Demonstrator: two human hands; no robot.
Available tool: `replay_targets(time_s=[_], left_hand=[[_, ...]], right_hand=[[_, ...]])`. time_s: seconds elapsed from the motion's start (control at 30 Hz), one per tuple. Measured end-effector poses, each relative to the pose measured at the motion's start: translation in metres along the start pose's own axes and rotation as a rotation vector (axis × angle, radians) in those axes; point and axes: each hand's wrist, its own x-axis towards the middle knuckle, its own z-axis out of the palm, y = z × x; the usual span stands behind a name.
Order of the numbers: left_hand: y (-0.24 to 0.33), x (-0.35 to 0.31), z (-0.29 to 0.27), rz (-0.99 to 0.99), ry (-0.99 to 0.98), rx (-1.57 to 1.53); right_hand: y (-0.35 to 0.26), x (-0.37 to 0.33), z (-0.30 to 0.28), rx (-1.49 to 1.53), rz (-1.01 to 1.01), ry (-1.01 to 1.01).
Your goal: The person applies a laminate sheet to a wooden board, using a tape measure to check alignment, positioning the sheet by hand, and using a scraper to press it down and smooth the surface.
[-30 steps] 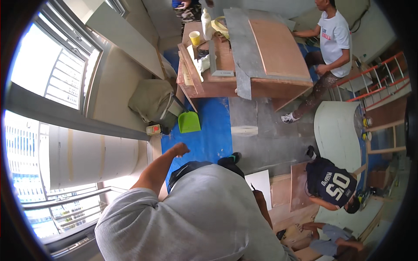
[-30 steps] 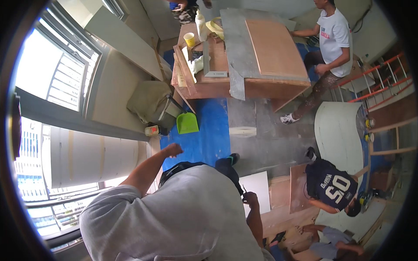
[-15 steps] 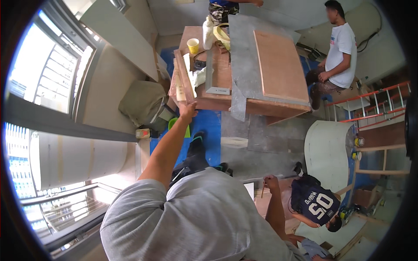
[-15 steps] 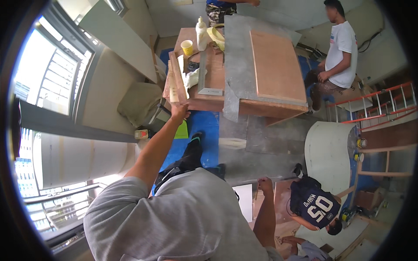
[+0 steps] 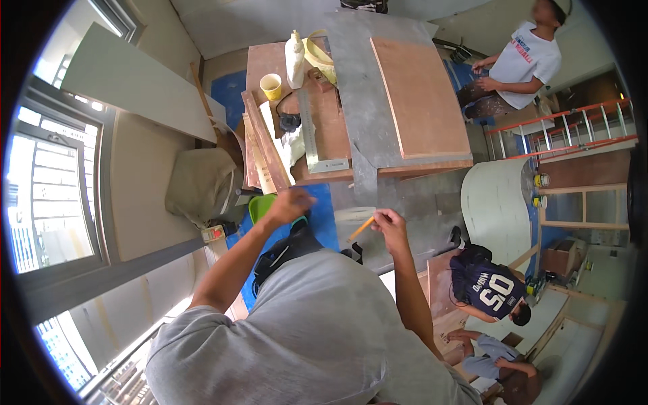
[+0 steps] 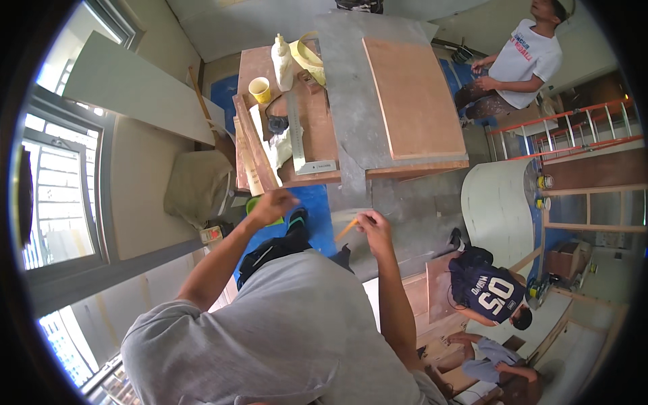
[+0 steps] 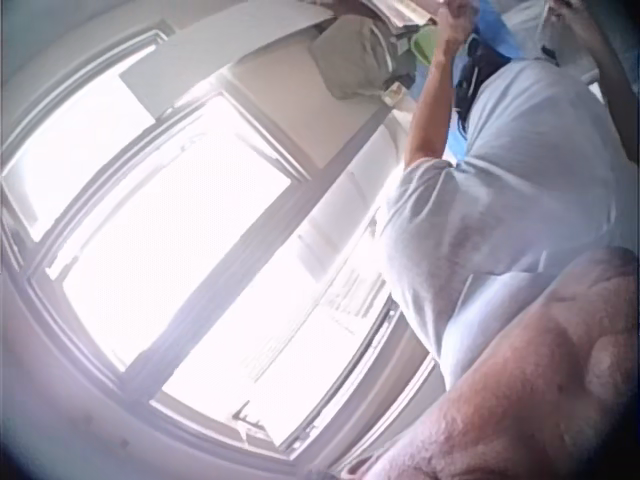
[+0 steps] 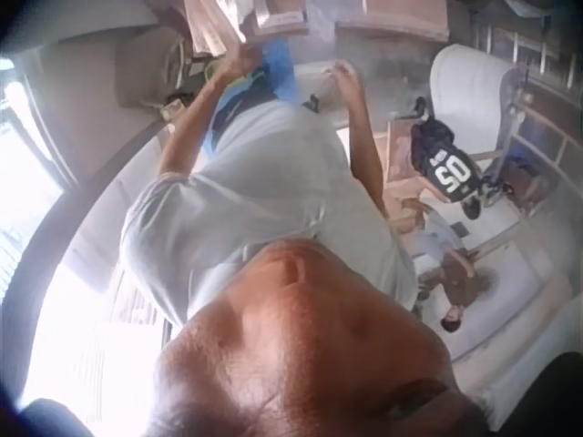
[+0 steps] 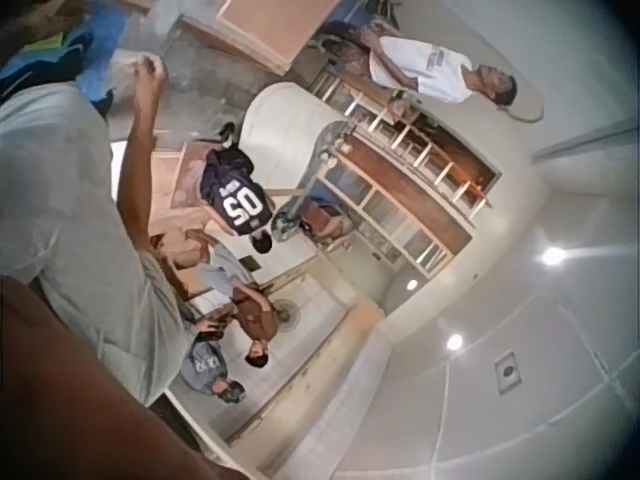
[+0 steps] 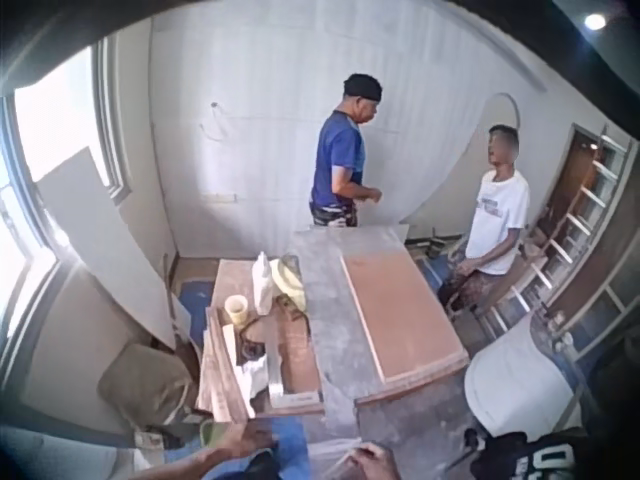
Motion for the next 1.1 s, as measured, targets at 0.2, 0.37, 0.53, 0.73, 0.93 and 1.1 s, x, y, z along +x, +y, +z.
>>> replay_targets(time_s=[0.2,0.37,0.53,0.73,0.93,1.1], left_hand=[[0.106,0.049,0.011,0.119,-0.489,-0.046],[0.033,0.127,0.005,0.373,-0.144,0.242],[0.062,0.174,-0.032,0.136,-0.042,0.585],[0.035,0.273,0.009,-0.212,-0.038,0.005],[0.057,0.312,0.049,-0.305,0.178,-0.064],[0.109,0.291,0.046,-0.191,0.346,0.020]], right_hand=[[-0.045,0.046,0.071,0.062,-0.087,-0.058],[-0.029,0.034,0.056,-0.096,0.003,0.066],[0.115,-0.033,-0.052,-0.509,0.193,0.182],[0.254,-0.199,-0.098,-0.160,0.808,0.530],[0.311,-0.273,-0.048,0.048,0.803,0.602],[0.276,-0.252,-0.054,-0.079,0.709,0.481]])
